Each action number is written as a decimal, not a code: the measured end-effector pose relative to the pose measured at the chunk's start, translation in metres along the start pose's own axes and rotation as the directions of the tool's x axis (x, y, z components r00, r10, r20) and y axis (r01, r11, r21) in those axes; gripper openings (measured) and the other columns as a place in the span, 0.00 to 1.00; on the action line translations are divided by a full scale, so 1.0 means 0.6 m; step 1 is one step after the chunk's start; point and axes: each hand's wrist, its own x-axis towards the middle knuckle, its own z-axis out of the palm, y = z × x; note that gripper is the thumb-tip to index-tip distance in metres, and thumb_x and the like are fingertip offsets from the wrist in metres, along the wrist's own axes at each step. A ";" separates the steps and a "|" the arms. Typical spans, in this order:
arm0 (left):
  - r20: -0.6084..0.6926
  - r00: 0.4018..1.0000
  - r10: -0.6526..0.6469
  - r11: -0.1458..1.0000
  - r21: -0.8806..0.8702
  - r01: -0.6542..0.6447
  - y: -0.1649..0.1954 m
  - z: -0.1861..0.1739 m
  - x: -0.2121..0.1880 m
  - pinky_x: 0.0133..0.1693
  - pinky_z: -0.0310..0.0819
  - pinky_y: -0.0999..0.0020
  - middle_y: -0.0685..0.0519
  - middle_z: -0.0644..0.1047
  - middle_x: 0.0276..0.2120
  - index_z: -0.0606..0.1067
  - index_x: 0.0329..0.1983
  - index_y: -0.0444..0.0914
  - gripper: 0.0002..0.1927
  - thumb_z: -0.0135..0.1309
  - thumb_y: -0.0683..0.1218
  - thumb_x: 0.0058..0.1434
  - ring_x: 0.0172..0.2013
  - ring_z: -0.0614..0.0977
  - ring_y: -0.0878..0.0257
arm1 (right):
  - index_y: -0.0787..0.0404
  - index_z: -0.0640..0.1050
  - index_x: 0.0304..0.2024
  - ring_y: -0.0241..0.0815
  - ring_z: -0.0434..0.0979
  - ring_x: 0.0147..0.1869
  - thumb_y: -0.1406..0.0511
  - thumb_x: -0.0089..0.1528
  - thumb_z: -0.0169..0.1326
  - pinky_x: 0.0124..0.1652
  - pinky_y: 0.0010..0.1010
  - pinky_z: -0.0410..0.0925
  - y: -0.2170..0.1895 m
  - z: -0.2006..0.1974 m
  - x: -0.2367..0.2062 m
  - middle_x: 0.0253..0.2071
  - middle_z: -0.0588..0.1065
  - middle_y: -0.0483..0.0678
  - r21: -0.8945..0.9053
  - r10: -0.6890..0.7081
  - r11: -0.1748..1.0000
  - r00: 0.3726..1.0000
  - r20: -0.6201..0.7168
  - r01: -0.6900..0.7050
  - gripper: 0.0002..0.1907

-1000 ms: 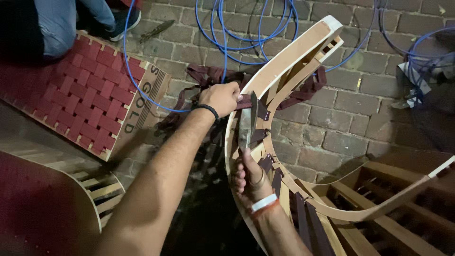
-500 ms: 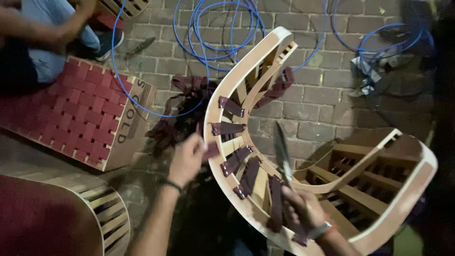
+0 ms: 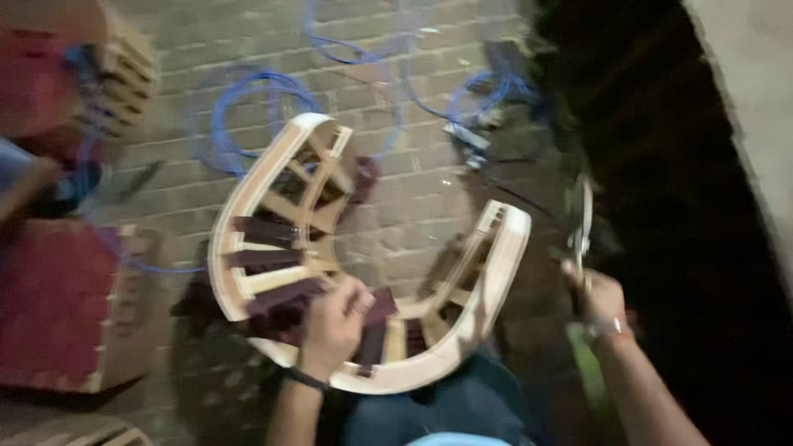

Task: The person uses a pneumatic staple gun to fasten maroon webbing straps onto curved wooden chair frames lying on a brick floor, pulling each strap taut and stapling it in place, working around the frame one strap at a time. At the end the person picks up a phone while standing by the finished frame.

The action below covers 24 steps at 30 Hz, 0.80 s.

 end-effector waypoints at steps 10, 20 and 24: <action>0.108 0.983 -0.149 0.985 -0.068 0.157 0.133 0.245 0.043 0.24 0.67 0.67 0.54 0.69 0.19 0.73 0.38 0.37 0.11 0.54 0.50 0.65 0.20 0.72 0.69 | 0.65 0.81 0.33 0.47 0.78 0.31 0.56 0.60 0.67 0.33 0.38 0.69 -0.083 -0.476 0.308 0.29 0.78 0.53 -0.394 -0.151 0.917 0.861 -0.487 -0.062 0.18; 0.003 0.970 -0.242 0.961 0.136 0.239 0.049 0.259 0.059 0.28 0.70 0.66 0.53 0.72 0.21 0.76 0.40 0.36 0.12 0.56 0.50 0.66 0.24 0.73 0.66 | 0.62 0.85 0.41 0.66 0.76 0.47 0.65 0.55 0.61 0.49 0.48 0.69 -0.022 -0.643 0.348 0.47 0.75 0.64 -0.688 -0.598 0.725 0.495 -0.630 0.001 0.13; -0.067 0.921 -0.385 0.923 -0.048 0.382 0.010 0.223 0.044 0.30 0.72 0.60 0.51 0.76 0.26 0.75 0.41 0.34 0.13 0.55 0.50 0.67 0.26 0.76 0.62 | 0.68 0.79 0.51 0.69 0.76 0.50 0.59 0.50 0.71 0.52 0.51 0.68 0.010 -0.676 0.342 0.48 0.75 0.70 -0.761 -0.496 0.648 0.737 -0.460 -0.038 0.30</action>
